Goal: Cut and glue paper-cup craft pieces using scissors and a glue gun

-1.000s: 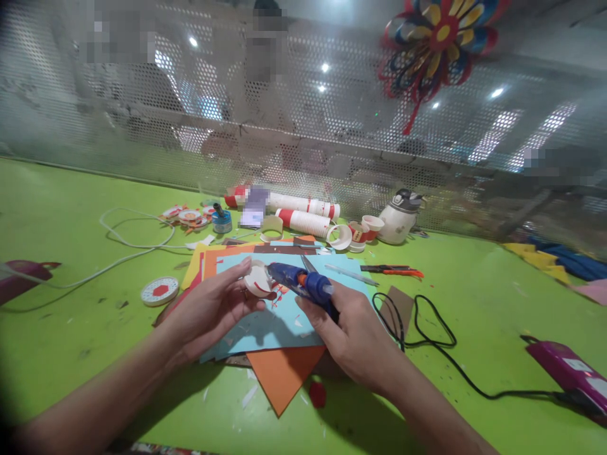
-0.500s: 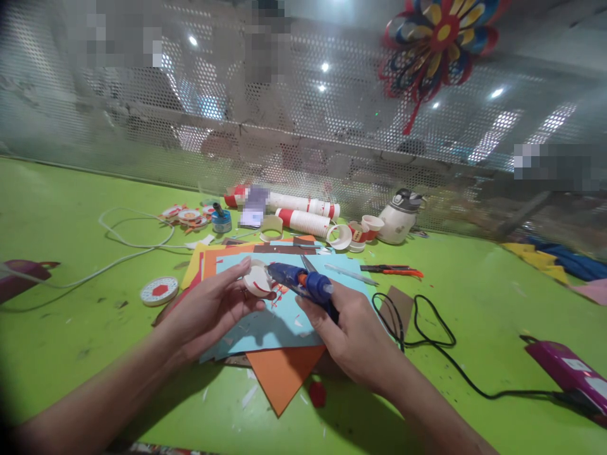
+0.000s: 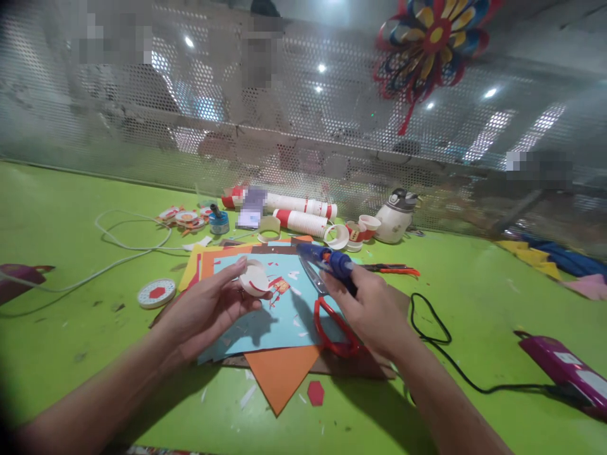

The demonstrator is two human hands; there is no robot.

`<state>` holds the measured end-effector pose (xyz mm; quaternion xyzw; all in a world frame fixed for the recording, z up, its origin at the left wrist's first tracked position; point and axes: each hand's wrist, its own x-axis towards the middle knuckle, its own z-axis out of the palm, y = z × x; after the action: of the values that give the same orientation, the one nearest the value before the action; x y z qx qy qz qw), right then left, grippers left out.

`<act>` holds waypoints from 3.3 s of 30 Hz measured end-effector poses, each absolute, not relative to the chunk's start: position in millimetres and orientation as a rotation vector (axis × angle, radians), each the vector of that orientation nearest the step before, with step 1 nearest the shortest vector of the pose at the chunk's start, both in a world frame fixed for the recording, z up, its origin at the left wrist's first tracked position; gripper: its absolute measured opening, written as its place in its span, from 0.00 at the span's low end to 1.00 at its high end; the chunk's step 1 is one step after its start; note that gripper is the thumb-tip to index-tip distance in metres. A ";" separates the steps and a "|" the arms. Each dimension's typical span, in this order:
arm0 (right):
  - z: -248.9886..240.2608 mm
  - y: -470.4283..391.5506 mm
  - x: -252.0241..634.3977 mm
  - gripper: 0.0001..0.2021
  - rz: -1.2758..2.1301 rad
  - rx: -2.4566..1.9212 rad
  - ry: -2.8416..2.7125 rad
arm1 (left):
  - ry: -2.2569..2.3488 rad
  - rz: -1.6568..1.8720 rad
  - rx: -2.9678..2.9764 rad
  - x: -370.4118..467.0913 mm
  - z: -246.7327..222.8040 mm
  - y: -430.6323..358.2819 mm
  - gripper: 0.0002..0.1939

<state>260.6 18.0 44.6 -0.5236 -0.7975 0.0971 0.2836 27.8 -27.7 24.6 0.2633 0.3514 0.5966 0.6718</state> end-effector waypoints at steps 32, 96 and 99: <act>-2.8 107.6 341.8 0.14 -0.117 -1.744 -2.501 | 0.887 1.444 0.569 18.1 27.3 -24.1 0.08; 60.5 16.0 218.4 0.03 0.654 -1.042 -2.427 | 0.724 1.062 0.682 42.0 15.8 -36.1 0.13; 59.6 17.1 217.5 0.05 0.647 -1.034 -2.436 | 0.728 1.056 0.686 41.7 14.7 -36.6 0.13</act>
<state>217.5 17.1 59.6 -0.3715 -0.8748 0.2322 0.2071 41.7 -36.6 14.7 0.3135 0.3329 0.4829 0.7468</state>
